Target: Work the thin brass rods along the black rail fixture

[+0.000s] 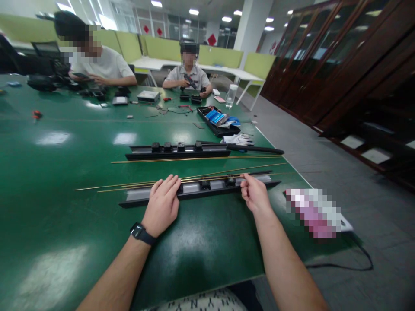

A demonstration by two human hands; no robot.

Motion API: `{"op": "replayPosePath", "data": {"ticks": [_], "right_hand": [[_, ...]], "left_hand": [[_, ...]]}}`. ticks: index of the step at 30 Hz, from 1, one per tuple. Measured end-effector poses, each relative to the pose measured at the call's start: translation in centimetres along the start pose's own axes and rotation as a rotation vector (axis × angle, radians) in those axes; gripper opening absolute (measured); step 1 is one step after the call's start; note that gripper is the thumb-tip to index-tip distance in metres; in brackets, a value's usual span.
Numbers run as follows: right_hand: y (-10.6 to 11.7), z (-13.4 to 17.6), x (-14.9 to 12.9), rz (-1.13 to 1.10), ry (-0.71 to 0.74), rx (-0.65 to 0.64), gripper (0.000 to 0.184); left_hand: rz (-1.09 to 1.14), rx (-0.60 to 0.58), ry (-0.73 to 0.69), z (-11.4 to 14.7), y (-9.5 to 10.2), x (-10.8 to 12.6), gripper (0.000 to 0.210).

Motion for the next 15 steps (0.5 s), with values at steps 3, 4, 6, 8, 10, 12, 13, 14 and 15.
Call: {"op": "replayPosePath", "data": {"ticks": [3,4,6,8,10,12,13,14,15], "right_hand": [[-0.01,0.01,0.01,-0.001,0.004,-0.007,0.028],[-0.01,0.02,0.03,-0.001,0.002,-0.008,0.028],[0.02,0.03,0.06,0.001,0.001,-0.009,0.030],[0.09,0.00,0.12,0.004,0.003,-0.009,0.032],[0.17,-0.06,0.23,0.005,0.004,-0.013,0.034],[0.23,-0.11,0.33,0.003,0.003,-0.019,0.035],[0.25,-0.12,0.36,0.003,0.003,-0.021,0.035],[0.26,-0.13,0.36,0.003,0.003,-0.023,0.035],[0.27,-0.12,0.36,0.005,0.003,-0.024,0.035]], "left_hand": [[-0.004,0.016,0.008,0.02,-0.01,-0.08,0.049],[-0.006,0.019,0.010,0.03,-0.04,-0.11,0.048],[-0.006,0.023,0.009,0.06,-0.13,-0.19,0.046],[0.000,0.027,0.009,0.10,-0.19,-0.31,0.045],[0.006,0.029,0.010,0.12,-0.19,-0.41,0.045],[0.005,0.030,0.010,0.12,-0.16,-0.43,0.046],[0.004,0.028,0.010,0.10,-0.14,-0.42,0.047],[0.002,0.027,0.009,0.08,-0.12,-0.39,0.047],[0.000,0.026,0.009,0.07,-0.10,-0.36,0.047]]}}
Point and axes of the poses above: each hand's wrist, its own z-axis away from the middle knuckle, its own y-axis out of the back of the hand, x = y × z, the point moved 9 cm from there along -z, towards the middle knuckle, and after that the axes turned 10 degrees about -x, right-handed, at the moved point
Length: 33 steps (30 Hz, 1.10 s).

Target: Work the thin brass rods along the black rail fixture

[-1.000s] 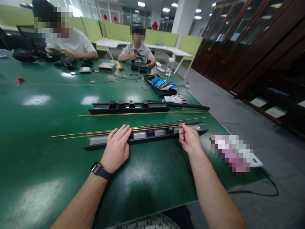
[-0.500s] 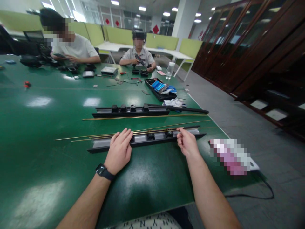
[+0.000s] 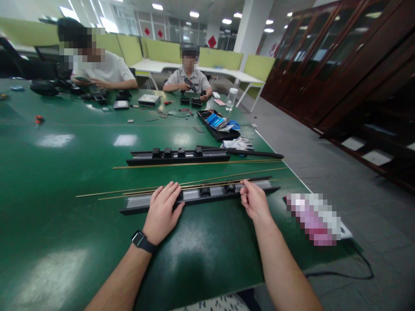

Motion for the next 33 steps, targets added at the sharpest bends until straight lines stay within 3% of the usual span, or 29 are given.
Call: {"op": "replayPosePath", "data": {"ticks": [33], "right_hand": [[-0.14,0.16,-0.15,0.006,-0.012,-0.004,0.037]], "left_hand": [[0.010,-0.002,0.004,0.03,-0.14,-0.18,0.050]]}}
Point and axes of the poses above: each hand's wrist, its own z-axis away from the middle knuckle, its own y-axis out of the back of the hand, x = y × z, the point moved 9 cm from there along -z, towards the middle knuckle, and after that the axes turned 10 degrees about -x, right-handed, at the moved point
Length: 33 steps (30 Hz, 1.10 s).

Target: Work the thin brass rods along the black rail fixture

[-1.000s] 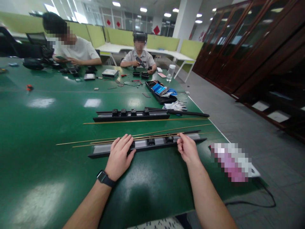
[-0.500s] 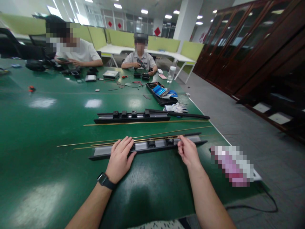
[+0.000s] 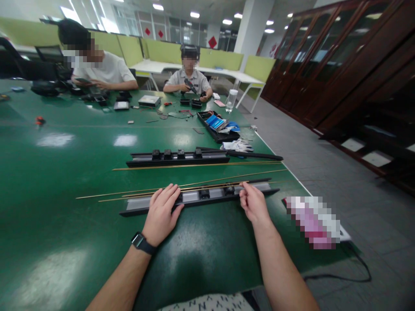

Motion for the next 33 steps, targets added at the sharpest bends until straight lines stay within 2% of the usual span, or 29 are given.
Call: {"op": "replayPosePath", "data": {"ticks": [33], "right_hand": [[-0.05,0.18,-0.16,0.018,-0.003,0.009,0.036]], "left_hand": [[0.014,-0.003,0.001,0.05,0.01,-0.08,0.050]]}}
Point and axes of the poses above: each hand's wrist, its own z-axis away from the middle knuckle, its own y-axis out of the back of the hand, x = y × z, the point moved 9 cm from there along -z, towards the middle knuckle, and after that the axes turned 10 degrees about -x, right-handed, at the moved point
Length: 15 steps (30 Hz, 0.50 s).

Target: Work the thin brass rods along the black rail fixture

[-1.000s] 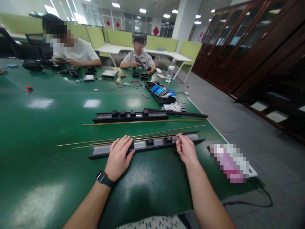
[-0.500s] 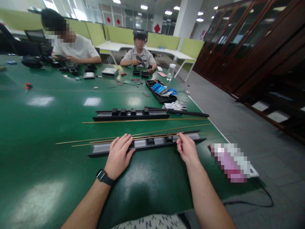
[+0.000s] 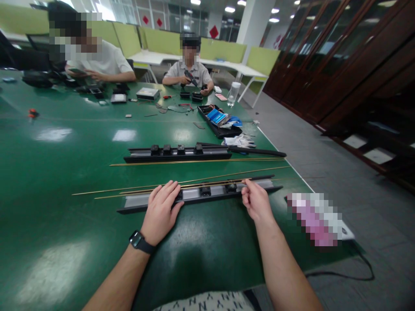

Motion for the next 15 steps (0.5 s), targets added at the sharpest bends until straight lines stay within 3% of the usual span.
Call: {"op": "replayPosePath", "data": {"ticks": [15], "right_hand": [[0.09,-0.01,0.02,0.008,0.000,0.009,0.034]], "left_hand": [[-0.023,-0.012,0.005,-0.07,-0.01,0.18,0.046]]}}
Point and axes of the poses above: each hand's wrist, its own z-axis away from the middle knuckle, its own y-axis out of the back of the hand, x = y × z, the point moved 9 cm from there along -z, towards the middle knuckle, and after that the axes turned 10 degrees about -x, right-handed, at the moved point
